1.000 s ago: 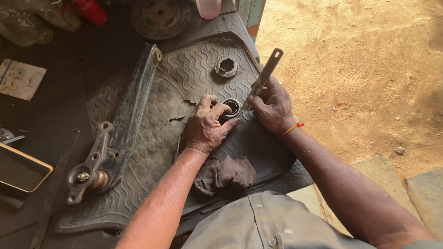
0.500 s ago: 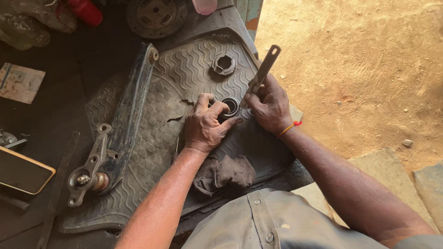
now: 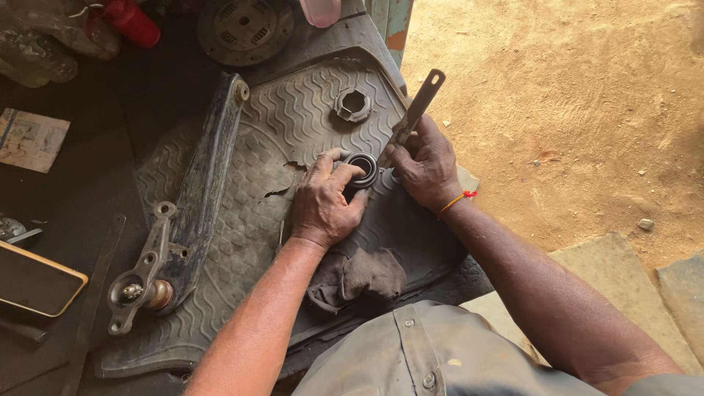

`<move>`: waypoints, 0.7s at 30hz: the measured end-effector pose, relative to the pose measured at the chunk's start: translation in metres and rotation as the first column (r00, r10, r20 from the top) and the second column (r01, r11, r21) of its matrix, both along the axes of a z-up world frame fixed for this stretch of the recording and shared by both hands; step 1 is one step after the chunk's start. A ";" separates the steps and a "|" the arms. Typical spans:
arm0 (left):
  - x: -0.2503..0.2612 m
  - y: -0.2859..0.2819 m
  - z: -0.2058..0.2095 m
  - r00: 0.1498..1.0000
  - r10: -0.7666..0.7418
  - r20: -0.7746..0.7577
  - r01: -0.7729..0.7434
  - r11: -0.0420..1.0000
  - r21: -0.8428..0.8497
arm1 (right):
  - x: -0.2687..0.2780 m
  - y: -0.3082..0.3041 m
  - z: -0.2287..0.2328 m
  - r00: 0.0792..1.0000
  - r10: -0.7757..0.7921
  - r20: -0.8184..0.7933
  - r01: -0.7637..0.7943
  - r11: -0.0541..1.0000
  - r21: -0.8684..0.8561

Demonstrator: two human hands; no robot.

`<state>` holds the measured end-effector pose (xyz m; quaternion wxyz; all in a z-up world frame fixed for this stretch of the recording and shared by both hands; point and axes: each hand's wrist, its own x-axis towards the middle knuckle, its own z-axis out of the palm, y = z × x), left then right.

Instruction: The person uses a metal file to scrape the inner surface of a cylindrical metal part, then wipes the part with a cloth. The person continues to file and wipe the part repeatedly, rotating it to clean different areas.

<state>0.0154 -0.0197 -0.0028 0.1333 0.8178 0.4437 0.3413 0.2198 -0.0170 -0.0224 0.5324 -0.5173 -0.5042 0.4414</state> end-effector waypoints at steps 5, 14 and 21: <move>0.002 -0.003 0.001 1.000 0.015 0.019 -0.013 0.995 -0.095 | 0.001 -0.007 -0.003 0.997 0.056 -0.051 -0.052 0.996 0.074; 0.004 -0.001 0.003 0.999 0.041 -0.029 -0.043 0.997 -0.070 | -0.001 -0.009 0.001 0.993 0.084 -0.077 -0.078 0.994 0.077; 0.002 0.000 -0.002 0.998 0.061 -0.035 -0.064 0.993 -0.097 | 0.000 -0.007 0.002 0.990 -0.015 0.138 0.015 1.000 0.002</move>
